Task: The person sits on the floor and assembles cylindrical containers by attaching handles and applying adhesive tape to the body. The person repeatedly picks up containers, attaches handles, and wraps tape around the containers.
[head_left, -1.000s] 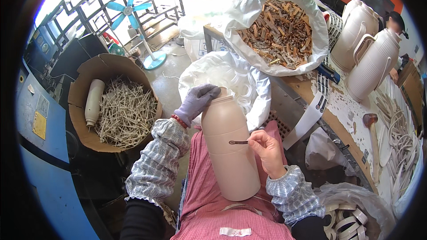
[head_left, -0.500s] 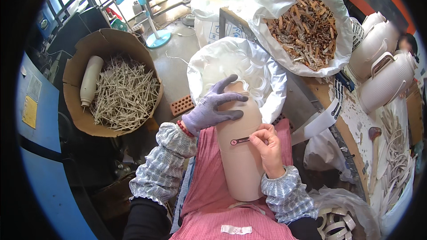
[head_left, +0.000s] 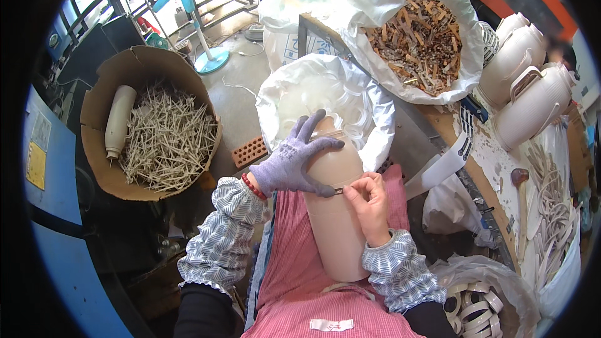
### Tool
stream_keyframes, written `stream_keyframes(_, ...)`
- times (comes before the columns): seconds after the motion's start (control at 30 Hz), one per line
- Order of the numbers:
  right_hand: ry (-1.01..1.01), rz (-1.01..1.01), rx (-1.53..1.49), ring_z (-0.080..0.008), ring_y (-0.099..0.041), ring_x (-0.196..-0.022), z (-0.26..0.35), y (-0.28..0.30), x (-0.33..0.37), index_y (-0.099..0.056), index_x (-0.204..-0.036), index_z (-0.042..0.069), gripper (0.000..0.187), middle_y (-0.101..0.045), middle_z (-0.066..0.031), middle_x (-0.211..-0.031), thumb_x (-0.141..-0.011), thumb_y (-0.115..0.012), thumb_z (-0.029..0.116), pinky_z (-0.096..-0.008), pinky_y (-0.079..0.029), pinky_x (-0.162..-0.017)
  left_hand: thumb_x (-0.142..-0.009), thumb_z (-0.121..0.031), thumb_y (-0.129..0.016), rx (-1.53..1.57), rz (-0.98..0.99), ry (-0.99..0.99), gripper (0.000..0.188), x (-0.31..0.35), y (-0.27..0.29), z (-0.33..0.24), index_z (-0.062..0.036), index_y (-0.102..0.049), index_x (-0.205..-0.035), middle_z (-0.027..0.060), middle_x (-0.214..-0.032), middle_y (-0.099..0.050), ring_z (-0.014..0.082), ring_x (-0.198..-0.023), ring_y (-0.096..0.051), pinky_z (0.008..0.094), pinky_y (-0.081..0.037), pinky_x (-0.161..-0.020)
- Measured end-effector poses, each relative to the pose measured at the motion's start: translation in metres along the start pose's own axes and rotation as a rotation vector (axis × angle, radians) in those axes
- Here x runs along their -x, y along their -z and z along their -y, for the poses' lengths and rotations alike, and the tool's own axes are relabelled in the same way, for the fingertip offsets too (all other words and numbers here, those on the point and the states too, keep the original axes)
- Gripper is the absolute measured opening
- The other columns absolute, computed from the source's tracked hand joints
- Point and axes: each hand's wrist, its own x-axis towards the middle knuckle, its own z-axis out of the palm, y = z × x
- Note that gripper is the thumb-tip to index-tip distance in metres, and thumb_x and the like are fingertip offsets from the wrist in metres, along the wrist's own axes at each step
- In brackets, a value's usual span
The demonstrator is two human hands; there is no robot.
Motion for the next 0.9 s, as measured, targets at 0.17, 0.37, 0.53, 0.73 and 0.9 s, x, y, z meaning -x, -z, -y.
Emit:
stream_keyframes(0.17, 0.249, -0.036, 0.347, -0.0166, -0.043, -0.086, -0.005, 0.000, 0.001, -0.050, -0.087, 0.005, 0.037, -0.043, -0.0056, -0.095, -0.071, -0.083, 0.012, -0.0302, -0.041, -0.077, -0.057, -0.046, -0.089, 0.113, 0.016, 0.009, 0.085, -0.005, 0.000, 0.000, -0.0156, -0.053, -0.128, 0.0254, -0.151, -0.021, 0.0499, -0.136, -0.027, 0.0527, -0.032, -0.109)
stream_keyframes(0.37, -0.054, -0.193, -0.097, -0.0168, -0.049, -0.084, -0.047, 0.011, -0.017, -0.055, -0.100, 0.000, 0.030, -0.051, -0.0064, -0.098, -0.086, -0.071, 0.022, -0.0315, -0.043, -0.078, -0.084, -0.014, -0.074, 0.970, -0.394, 0.365, 0.031, 0.004, 0.007, -0.006, -0.0048, -0.054, -0.106, 0.0053, -0.102, -0.058, 0.0132, -0.091, -0.057, 0.0273, -0.048, -0.079)
stream_keyframes(0.53, -0.347, 0.432, -0.530, -0.0079, -0.054, -0.094, -0.023, 0.050, -0.024, -0.057, -0.108, 0.000, 0.028, -0.060, -0.0033, -0.102, -0.096, -0.060, 0.025, -0.0260, -0.046, -0.081, -0.088, -0.008, -0.067, 1.163, -0.638, 0.274, 0.028, 0.032, 0.035, -0.040, -0.0034, -0.050, -0.109, 0.0069, -0.088, -0.062, 0.0105, -0.077, -0.059, 0.0223, -0.047, -0.068)
stream_keyframes(0.73, 0.327, 0.416, -0.295, -0.0140, -0.058, -0.092, 0.052, 0.073, 0.035, -0.047, -0.117, 0.002, 0.042, -0.058, -0.0087, -0.106, -0.080, -0.067, -0.005, -0.0294, -0.050, -0.080, -0.060, 0.001, -0.087, 0.353, -0.655, 0.073, 0.076, 0.070, 0.094, -0.134, -0.0025, -0.047, -0.124, 0.0073, -0.097, -0.060, 0.0159, -0.092, -0.060, 0.0311, -0.049, -0.086)
stream_keyframes(0.9, 0.554, 0.478, -0.462, -0.0211, -0.057, -0.084, 0.048, 0.008, 0.049, -0.041, -0.121, 0.003, 0.046, -0.057, -0.0126, -0.102, -0.083, -0.065, -0.006, -0.0335, -0.048, -0.074, -0.059, -0.006, -0.090, 0.137, -0.764, 0.174, 0.073, 0.103, 0.116, -0.163, -0.0006, -0.052, -0.122, 0.0069, -0.098, -0.062, 0.0169, -0.094, -0.061, 0.0330, -0.048, -0.089)
